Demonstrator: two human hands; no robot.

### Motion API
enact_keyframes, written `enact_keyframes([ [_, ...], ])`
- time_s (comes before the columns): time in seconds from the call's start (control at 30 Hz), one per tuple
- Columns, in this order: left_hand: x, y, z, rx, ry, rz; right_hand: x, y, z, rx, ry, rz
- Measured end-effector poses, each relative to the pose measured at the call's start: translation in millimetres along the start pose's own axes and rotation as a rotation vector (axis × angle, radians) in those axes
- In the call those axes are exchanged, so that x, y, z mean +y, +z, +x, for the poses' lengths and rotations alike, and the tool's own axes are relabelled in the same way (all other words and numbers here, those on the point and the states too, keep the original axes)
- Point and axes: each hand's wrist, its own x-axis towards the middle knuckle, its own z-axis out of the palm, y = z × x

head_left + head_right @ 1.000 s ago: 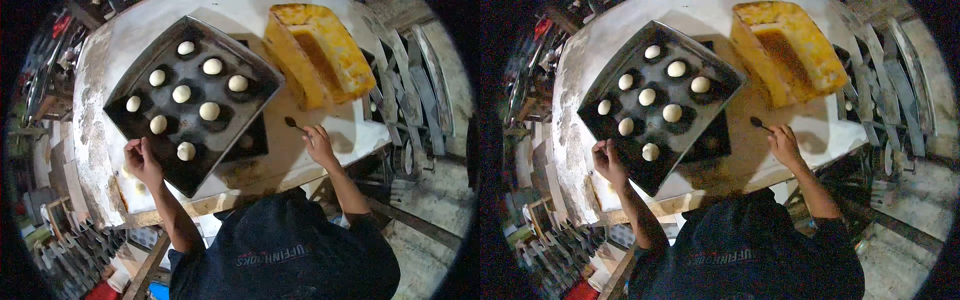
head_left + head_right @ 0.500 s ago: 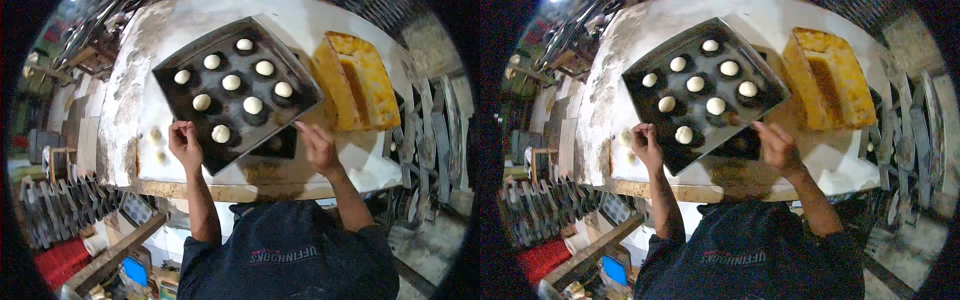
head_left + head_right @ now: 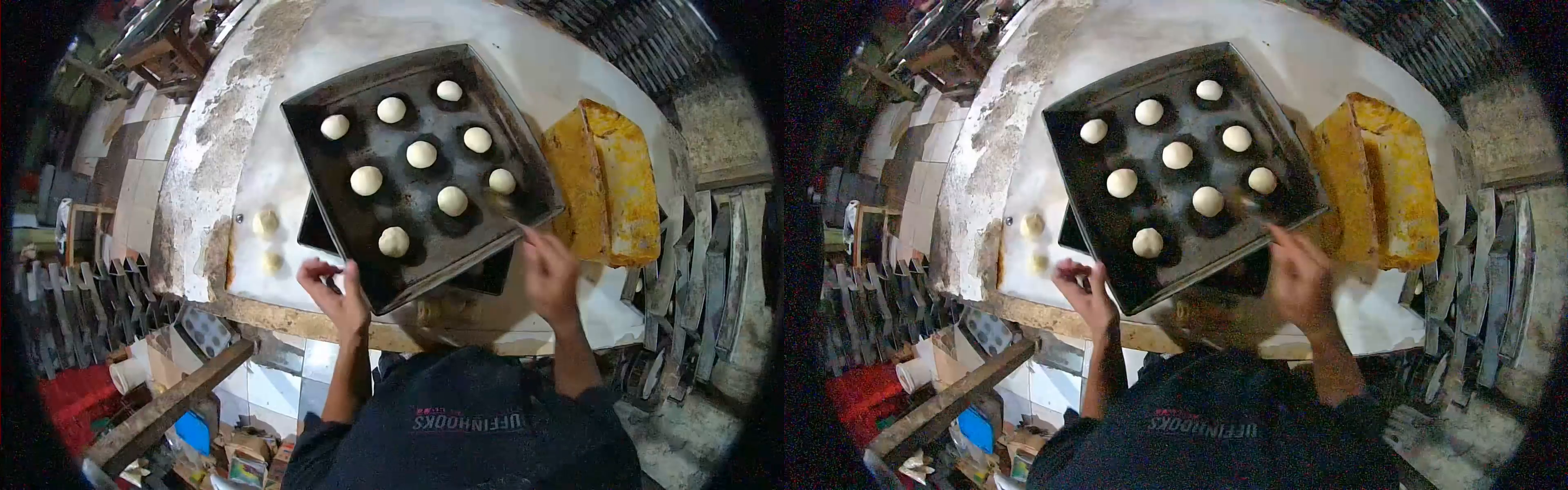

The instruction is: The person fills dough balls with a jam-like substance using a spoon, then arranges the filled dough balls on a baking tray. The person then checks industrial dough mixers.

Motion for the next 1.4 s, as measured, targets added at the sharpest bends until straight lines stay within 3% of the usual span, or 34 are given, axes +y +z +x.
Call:
enact_keyframes([
  [0.07, 18, -9, -19, -0.19, -0.554, 0.02, 57, -29, -55, 0.265, -0.004, -0.125],
  [0.13, 7, -13, -40, -0.359, -0.63, -0.067, 96, -36, -112, 0.303, 0.399, -0.103],
  [0.17, 2, -11, -51, -0.335, -0.767, -0.217, 120, -29, -133, 0.307, 0.367, -0.163],
  [0.2, -4, -14, -57, -0.366, -0.772, -0.199, 141, -18, -155, 0.31, 0.337, -0.222],
  [0.27, -19, -13, -63, -0.205, -0.843, -0.342, 170, 2, -181, 0.275, 0.358, -0.279],
  [0.33, -35, -11, -64, -0.186, -0.715, -0.274, 201, 22, -193, 0.24, 0.203, -0.37],
  [0.4, -41, -16, -61, -0.094, -0.724, -0.383, 212, 25, -202, 0.186, 0.239, -0.378],
  [0.47, -26, -21, -53, -0.142, -0.677, -0.405, 213, 15, -200, 0.176, 0.083, -0.701],
  [0.5, -17, -23, -51, -0.178, -0.66, -0.431, 209, 11, -195, 0.199, 0.088, -0.691],
  [0.57, 3, -42, -52, -0.14, -0.597, -0.404, 190, -1, -184, 0.329, 0.111, -0.308],
  [0.6, -11, -68, -57, -0.126, -0.499, -0.433, 170, -11, -178, 0.291, 0.148, -0.04],
  [0.67, 49, -71, -68, 0.068, -0.542, -0.231, 139, -42, -166, 0.207, 0.175, 0.415],
  [0.73, 79, -94, -80, -0.091, -0.473, -0.288, 122, -86, -155, 0.155, 0.157, 0.646],
  [0.77, 94, -92, -84, -0.034, -0.39, -0.277, 114, -110, -148, 0.15, 0.143, 0.69],
  [0.8, 116, -90, -91, 0.042, -0.307, -0.266, 115, -131, -142, 0.105, 0.11, 0.922],
  [0.83, 113, -106, -94, -0.094, -0.177, -0.257, 113, -159, -141, 0.093, 0.054, 1.036],
  [0.87, 112, -122, -97, -0.224, -0.045, -0.263, 125, -177, -138, 0.057, -0.132, 1.087],
  [1.0, 212, -22, -161, -0.067, -0.06, -0.311, 105, -324, -175, 0.205, -0.405, 0.461],
  [1.13, 276, 54, -196, -0.175, -0.159, -0.403, 101, -422, -243, 0.493, -0.452, 0.313],
  [1.23, 309, 118, -217, -0.351, -0.202, -0.464, 118, -472, -277, 0.666, -0.398, 0.551],
  [1.4, 356, 276, -277, -0.926, -0.291, -0.58, 140, -544, -321, 1.045, -0.282, 0.392],
])
